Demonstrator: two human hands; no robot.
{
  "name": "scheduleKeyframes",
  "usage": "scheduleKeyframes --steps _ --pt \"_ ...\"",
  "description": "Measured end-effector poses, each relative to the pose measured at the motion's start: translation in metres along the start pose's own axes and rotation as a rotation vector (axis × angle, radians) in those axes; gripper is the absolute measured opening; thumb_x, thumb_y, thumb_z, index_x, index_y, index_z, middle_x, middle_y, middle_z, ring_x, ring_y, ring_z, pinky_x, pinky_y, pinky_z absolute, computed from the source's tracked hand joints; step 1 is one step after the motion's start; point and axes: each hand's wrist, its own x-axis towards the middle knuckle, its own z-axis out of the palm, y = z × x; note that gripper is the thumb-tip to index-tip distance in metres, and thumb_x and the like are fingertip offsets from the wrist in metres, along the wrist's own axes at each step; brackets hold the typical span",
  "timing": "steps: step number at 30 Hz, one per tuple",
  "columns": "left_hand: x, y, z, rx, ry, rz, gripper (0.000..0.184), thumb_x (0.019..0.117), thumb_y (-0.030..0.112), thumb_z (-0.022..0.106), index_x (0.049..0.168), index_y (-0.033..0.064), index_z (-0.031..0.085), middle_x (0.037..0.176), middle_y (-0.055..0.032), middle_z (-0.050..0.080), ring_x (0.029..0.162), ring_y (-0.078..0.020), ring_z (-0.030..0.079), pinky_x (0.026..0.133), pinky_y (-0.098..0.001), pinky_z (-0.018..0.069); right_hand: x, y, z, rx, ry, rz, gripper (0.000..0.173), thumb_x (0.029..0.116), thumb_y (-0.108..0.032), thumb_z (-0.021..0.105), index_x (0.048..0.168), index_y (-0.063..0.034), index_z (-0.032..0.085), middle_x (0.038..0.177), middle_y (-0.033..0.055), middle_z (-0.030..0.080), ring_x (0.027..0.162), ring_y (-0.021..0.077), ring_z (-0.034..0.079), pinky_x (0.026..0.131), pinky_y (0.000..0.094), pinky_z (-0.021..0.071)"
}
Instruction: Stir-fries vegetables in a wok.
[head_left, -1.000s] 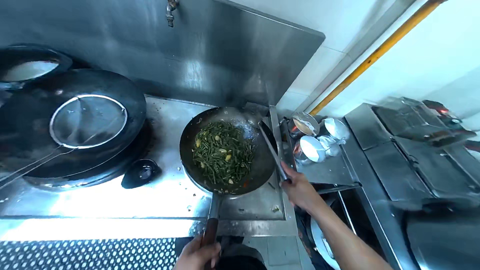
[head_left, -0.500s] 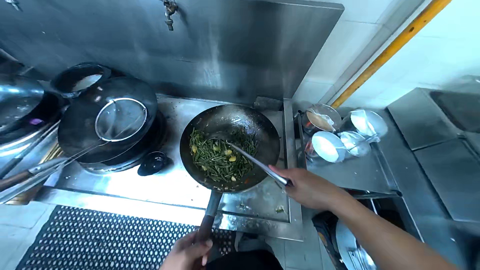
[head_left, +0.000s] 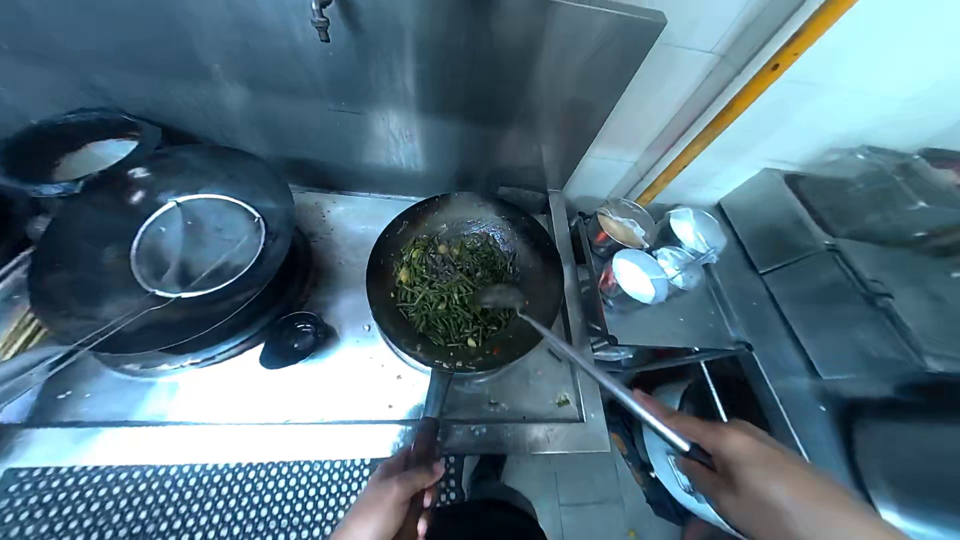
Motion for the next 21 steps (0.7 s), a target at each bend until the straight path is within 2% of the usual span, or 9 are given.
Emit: scheduleKeyframes --steps 3,6,10,11,12,13,15,18,21 --pt "-0.008 0.012 -0.009 0.086 -0.027 -0.018 0.030 0.1012 0.012 0.060 0.129 0.0040 0.050 0.073 -0.0052 0.057 0.052 -0.0147 0.057 0.047 -0.0293 0.0533 0.031 -0.055 0.038 -0.040 0.006 0.142 0.075 0.0968 -0.020 0.059 0.160 -0.0471 0.030 0.111 0.0182 0.072 0.100 0.0407 0.069 0.086 0.0639 0.0535" --pt "-0.030 0.028 -0.020 0.169 -0.076 -0.032 0.039 0.0979 0.011 0.063 0.132 0.0034 0.046 0.079 -0.0068 0.060 0.054 -0.0169 0.060 0.049 -0.0325 0.0557 0.079 -0.110 0.083 -0.039 0.084 0.252 0.073 0.0989 -0.020 0.054 0.162 -0.0423 0.027 0.108 0.0196 0.072 0.098 0.0418 0.070 0.083 0.0633 0.0552" --pt "-0.020 0.032 -0.051 0.191 -0.071 -0.016 0.039 0.0964 0.011 0.065 0.131 0.0018 0.049 0.080 -0.0092 0.062 0.054 -0.0184 0.060 0.049 -0.0339 0.0558 0.081 -0.131 0.107 0.245 0.214 0.234 0.071 0.0967 -0.020 0.057 0.162 -0.0373 0.034 0.118 0.0113 0.072 0.099 0.0294 0.071 0.088 0.0554 0.0569" --pt "-0.019 0.034 -0.056 0.193 -0.050 -0.012 0.034 0.0972 0.011 0.064 0.127 0.0019 0.050 0.078 -0.0088 0.062 0.052 -0.0176 0.059 0.047 -0.0329 0.0546 0.072 -0.127 0.108 0.336 0.242 0.218 0.071 0.0960 -0.019 0.059 0.161 -0.0355 0.036 0.118 0.0096 0.072 0.093 0.0258 0.071 0.085 0.0527 0.0582" --pt "-0.022 0.037 -0.058 0.196 -0.050 -0.005 0.028 0.0980 0.011 0.063 0.122 0.0024 0.051 0.076 -0.0080 0.061 0.052 -0.0170 0.059 0.047 -0.0322 0.0539 0.064 -0.121 0.104 0.420 0.275 0.203 0.071 0.0955 -0.018 0.061 0.161 -0.0334 0.037 0.113 0.0084 0.072 0.080 0.0222 0.070 0.075 0.0484 0.0597" --pt "-0.028 0.041 -0.058 0.198 -0.064 -0.005 0.026 0.0985 0.012 0.062 0.120 0.0030 0.051 0.076 -0.0070 0.061 0.053 -0.0165 0.059 0.048 -0.0318 0.0539 0.059 -0.115 0.098 0.510 0.304 0.193 0.071 0.0956 -0.017 0.061 0.161 -0.0304 0.038 0.102 0.0085 0.071 0.063 0.0196 0.065 0.060 0.0434 0.0582" --pt "-0.039 0.045 -0.059 0.176 -0.091 -0.014 0.027 0.0989 0.013 0.062 0.121 0.0026 0.051 0.078 -0.0066 0.061 0.054 -0.0161 0.059 0.048 -0.0313 0.0546 0.063 -0.108 0.079 0.676 0.321 0.209 0.071 0.0975 -0.015 0.061 0.162 -0.0261 0.034 0.080 0.0079 0.066 0.047 0.0169 0.056 0.045 0.0366 0.0521" --pt "-0.043 0.051 -0.058 0.158 -0.073 -0.027 0.024 0.0989 0.013 0.063 0.119 0.0026 0.053 0.078 -0.0063 0.062 0.054 -0.0149 0.059 0.047 -0.0296 0.0531 0.102 -0.114 0.062 0.823 0.332 0.256 0.071 0.0999 -0.015 0.059 0.164 -0.0224 0.030 0.075 0.0083 0.062 0.047 0.0159 0.055 0.044 0.0329 0.0511" --pt "-0.044 0.046 -0.047 0.135 -0.053 -0.004 0.022 0.0990 0.012 0.061 0.117 0.0015 0.054 0.078 -0.0070 0.062 0.054 -0.0158 0.059 0.047 -0.0309 0.0528 0.143 -0.146 0.057 1.071 0.154 0.262 0.071 0.1040 -0.015 0.057 0.165 -0.0259 0.023 0.077 0.0063 0.056 0.049 0.0139 0.052 0.044 0.0290 0.0481"
